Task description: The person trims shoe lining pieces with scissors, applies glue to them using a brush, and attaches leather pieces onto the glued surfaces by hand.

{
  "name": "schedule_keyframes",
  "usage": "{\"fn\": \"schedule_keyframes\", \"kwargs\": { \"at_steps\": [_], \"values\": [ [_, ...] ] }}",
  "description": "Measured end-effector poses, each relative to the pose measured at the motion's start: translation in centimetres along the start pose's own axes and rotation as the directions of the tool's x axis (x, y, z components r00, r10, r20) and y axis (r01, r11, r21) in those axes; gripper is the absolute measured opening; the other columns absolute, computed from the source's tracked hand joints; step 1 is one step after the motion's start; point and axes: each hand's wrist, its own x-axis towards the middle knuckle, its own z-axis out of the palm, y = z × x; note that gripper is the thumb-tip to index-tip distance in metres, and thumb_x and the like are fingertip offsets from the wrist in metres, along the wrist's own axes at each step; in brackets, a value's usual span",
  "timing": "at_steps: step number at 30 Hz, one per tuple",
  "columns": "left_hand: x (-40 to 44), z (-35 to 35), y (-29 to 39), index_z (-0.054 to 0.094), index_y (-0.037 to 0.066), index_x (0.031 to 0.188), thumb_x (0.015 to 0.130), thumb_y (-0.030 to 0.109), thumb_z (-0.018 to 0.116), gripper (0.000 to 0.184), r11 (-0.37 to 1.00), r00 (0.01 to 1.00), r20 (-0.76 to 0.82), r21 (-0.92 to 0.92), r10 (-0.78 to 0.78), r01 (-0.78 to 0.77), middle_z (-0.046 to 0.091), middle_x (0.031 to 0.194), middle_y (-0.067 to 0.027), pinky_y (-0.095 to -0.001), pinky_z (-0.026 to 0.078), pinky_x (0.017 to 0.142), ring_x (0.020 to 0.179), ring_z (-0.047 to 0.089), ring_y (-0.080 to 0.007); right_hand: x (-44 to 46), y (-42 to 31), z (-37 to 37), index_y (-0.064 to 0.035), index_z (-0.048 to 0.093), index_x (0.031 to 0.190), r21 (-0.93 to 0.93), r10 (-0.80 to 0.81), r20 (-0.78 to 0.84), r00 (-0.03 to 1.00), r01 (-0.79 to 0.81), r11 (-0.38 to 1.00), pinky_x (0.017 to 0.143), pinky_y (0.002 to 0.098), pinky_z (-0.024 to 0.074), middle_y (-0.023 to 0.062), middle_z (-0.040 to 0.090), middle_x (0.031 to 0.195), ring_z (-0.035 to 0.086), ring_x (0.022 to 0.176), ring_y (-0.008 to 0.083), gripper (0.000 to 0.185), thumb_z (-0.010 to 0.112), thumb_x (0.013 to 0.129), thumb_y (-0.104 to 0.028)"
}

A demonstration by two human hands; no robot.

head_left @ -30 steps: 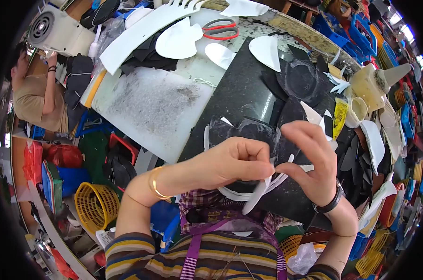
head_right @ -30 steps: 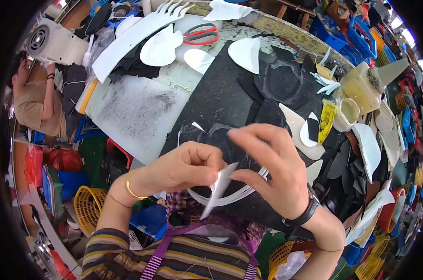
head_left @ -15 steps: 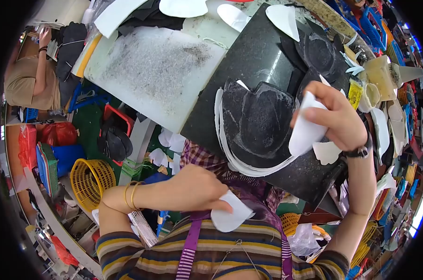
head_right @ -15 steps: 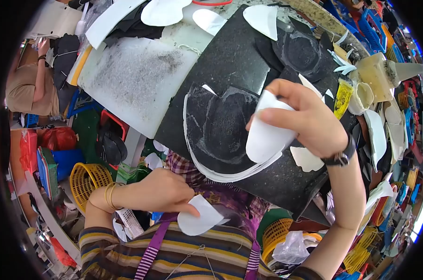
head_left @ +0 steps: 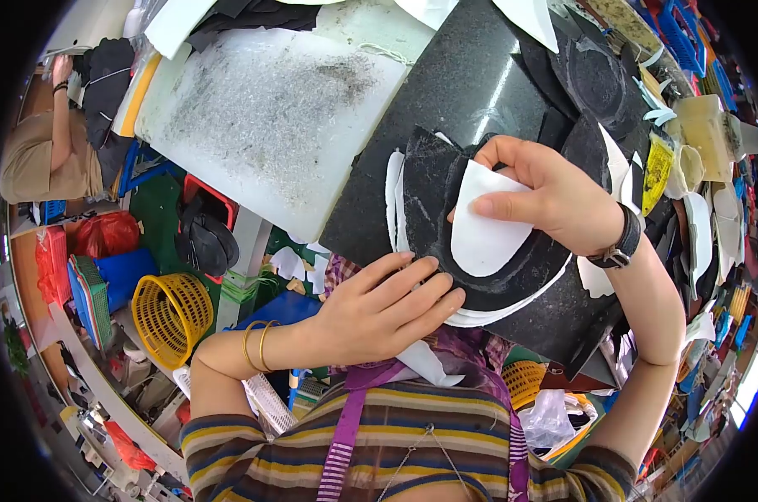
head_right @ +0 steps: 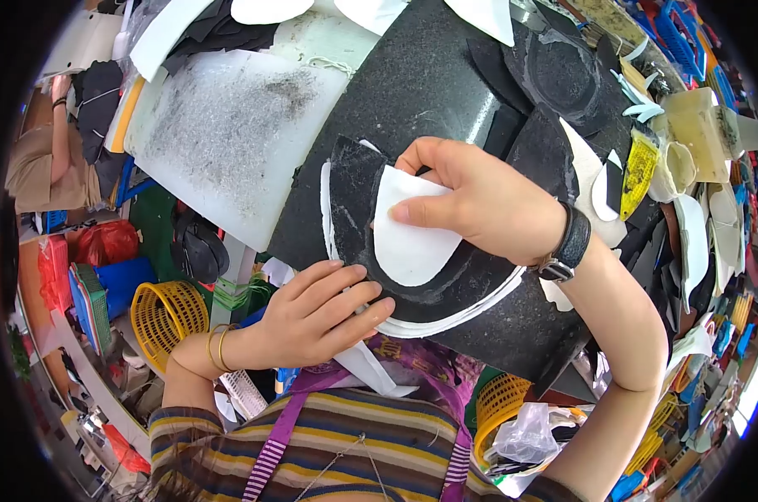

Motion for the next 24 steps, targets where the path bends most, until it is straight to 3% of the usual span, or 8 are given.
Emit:
{"fn": "schedule_keyframes", "kwargs": {
  "at_steps": [5, 7, 8, 9, 16, 17, 22, 24],
  "values": [
    [0.9, -0.9, -0.1, 0.056, 0.008, 0.112, 0.080, 0.022, 0.056, 0.035, 0.998, 0.992, 0.129, 0.058, 0.007, -0.015, 0.051, 0.130, -0.0091, -0.0340, 0.042, 0.093, 0.109, 0.050, -0.0213, -0.2, -0.1, -0.1, -0.0007, 0.053, 0.102, 0.038, 0.019, -0.026, 0.999, -0.018, 0.999, 0.067, 0.0247, 0.0480, 0.0082, 0.065, 0.085, 0.060, 0.076, 0.0094, 0.024, 0.065, 0.083, -0.010],
    [1.2, -1.3, -0.2, 0.056, 0.007, 0.111, 0.080, 0.024, 0.057, 0.034, 0.999, 0.990, 0.140, 0.040, 0.000, -0.006, 0.051, 0.130, -0.0097, -0.0343, 0.042, 0.092, 0.109, 0.049, -0.0218, -1.5, -2.0, 0.4, -0.0009, 0.051, 0.101, -0.438, -0.017, -0.131, 0.991, -0.043, 0.898, 0.071, 0.0245, 0.0487, 0.0054, 0.063, 0.086, 0.059, 0.081, 0.0062, 0.027, 0.068, 0.081, -0.008],
    [1.4, -1.4, -0.2, 0.056, 0.007, 0.110, 0.080, 0.025, 0.058, 0.034, 1.000, 0.989, 0.145, 0.026, 0.001, -0.005, 0.051, 0.130, -0.0100, -0.0345, 0.042, 0.092, 0.108, 0.049, -0.0220, -2.1, -1.1, 0.9, -0.0004, 0.054, 0.101, -0.637, -0.380, -0.143, 0.914, 0.209, 0.742, 0.069, 0.0269, 0.0493, 0.0088, 0.064, 0.083, 0.061, 0.076, 0.0117, 0.029, 0.070, 0.078, -0.008],
    [1.5, -1.5, -0.2, 0.056, 0.007, 0.110, 0.080, 0.026, 0.059, 0.036, 1.000, 0.988, 0.156, 0.005, -0.009, 0.008, 0.051, 0.130, -0.0103, -0.0348, 0.042, 0.092, 0.108, 0.049, -0.0224, -2.4, -1.3, 0.9, 0.0002, 0.056, 0.100, -0.728, -0.447, -0.144, 0.883, 0.211, 0.652, 0.070, 0.0293, 0.0501, 0.0127, 0.064, 0.084, 0.064, 0.074, 0.0210, 0.031, 0.071, 0.074, -0.008],
    [2.6, -3.0, -0.9, 0.058, 0.005, 0.110, 0.080, 0.048, 0.057, 0.052, 0.993, 0.963, 0.266, -0.114, 0.045, -0.015, 0.053, 0.129, -0.0124, -0.0373, 0.041, 0.090, 0.104, 0.051, -0.0256, -2.0, 0.4, 0.6, -0.0041, 0.054, 0.100, -0.810, -0.456, -0.157, 0.876, 0.150, 0.567, 0.069, 0.0422, 0.0501, 0.0153, 0.062, 0.083, 0.063, 0.080, 0.0342, 0.030, 0.066, 0.072, -0.009],
    [3.1, -3.2, -0.8, 0.060, 0.005, 0.106, 0.081, 0.051, 0.055, 0.052, 0.994, 0.963, 0.265, -0.111, 0.047, -0.018, 0.056, 0.124, -0.0122, -0.0385, 0.041, 0.090, 0.102, 0.052, -0.0257, -2.3, 0.3, 1.2, -0.0046, 0.052, 0.099, -0.835, -0.408, -0.201, 0.891, 0.062, 0.547, 0.067, 0.0421, 0.0502, 0.0145, 0.060, 0.083, 0.063, 0.080, 0.0330, 0.029, 0.064, 0.073, -0.009],
    [6.9, -1.3, -2.1, 0.062, 0.000, 0.094, 0.081, 0.056, 0.056, 0.058, 0.971, 0.972, 0.173, -0.203, 0.159, -0.123, 0.058, 0.088, -0.0131, -0.0435, 0.049, 0.077, 0.095, 0.057, -0.0350, -4.6, 1.6, 0.6, -0.0065, 0.056, 0.099, -0.925, -0.758, -0.156, 0.634, 0.176, 0.337, 0.066, 0.0343, 0.0499, 0.0078, 0.052, 0.090, 0.059, 0.083, 0.0255, 0.033, 0.065, 0.067, -0.006],
    [6.7, -0.5, -2.1, 0.062, -0.001, 0.087, 0.080, 0.057, 0.058, 0.059, 0.959, 0.981, 0.164, -0.279, 0.102, -0.053, 0.056, 0.085, -0.0146, -0.0449, 0.051, 0.076, 0.096, 0.058, -0.0386, -8.9, 2.4, -1.3, -0.0065, 0.060, 0.095, -0.936, -0.680, -0.277, 0.678, -0.029, 0.352, 0.066, 0.0342, 0.0507, 0.0075, 0.057, 0.090, 0.060, 0.083, 0.0251, 0.027, 0.064, 0.068, -0.005]
  ]
}}
